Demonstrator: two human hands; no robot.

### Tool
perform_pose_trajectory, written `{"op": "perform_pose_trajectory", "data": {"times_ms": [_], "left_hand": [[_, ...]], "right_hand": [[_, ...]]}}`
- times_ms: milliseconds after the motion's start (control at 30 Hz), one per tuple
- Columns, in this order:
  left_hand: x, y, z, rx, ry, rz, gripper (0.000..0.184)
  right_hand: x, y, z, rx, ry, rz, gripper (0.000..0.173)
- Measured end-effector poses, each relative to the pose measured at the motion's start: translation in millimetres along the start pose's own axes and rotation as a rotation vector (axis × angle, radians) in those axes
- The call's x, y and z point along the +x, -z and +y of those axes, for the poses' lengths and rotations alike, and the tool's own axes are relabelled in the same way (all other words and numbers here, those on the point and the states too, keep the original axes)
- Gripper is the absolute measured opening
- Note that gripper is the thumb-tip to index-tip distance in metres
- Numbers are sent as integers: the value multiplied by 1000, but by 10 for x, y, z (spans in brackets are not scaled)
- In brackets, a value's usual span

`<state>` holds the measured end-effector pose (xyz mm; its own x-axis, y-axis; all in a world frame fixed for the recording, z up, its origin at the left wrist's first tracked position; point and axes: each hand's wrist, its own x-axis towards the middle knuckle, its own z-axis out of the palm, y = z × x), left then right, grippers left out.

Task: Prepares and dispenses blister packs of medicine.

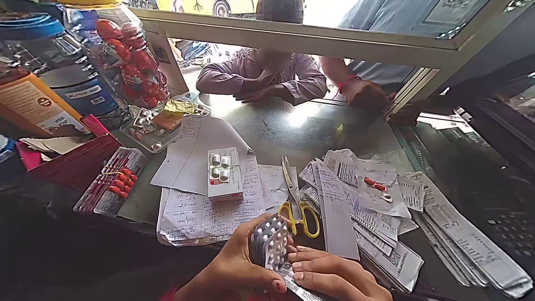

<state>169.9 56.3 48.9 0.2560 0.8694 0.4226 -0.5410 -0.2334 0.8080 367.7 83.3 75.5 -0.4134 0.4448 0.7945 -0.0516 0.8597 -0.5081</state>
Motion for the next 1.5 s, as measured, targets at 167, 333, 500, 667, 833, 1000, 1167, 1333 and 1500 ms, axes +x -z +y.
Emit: {"op": "perform_pose_trajectory", "data": {"times_ms": [167,333,500,667,833,1000,1167,1333,1500], "left_hand": [[-21,-40,-131,-104,-112,90,69],[-2,-66,-92,-304,8,235,65],[27,156,65,82,98,312,62],[94,374,228,937,254,446,45],[148,390,297,1552,223,737,59],[91,223,307,1572,-145,711,48],[195,130,153,602,-81,253,49],[170,192,132,808,-209,397,29],[148,312,140,493,-238,171,19]], "right_hand": [[-163,-15,37,-216,190,0,10],[-300,-101,117,-332,311,-51,10],[-276,-175,239,-327,189,95,13],[-140,-80,366,-384,43,172,14],[-134,-39,404,-322,-6,251,13],[59,-20,250,10,-386,234,39],[183,6,354,-71,-420,83,38],[203,196,421,-702,-445,-154,24],[286,-45,353,-896,-575,-353,38]]}}
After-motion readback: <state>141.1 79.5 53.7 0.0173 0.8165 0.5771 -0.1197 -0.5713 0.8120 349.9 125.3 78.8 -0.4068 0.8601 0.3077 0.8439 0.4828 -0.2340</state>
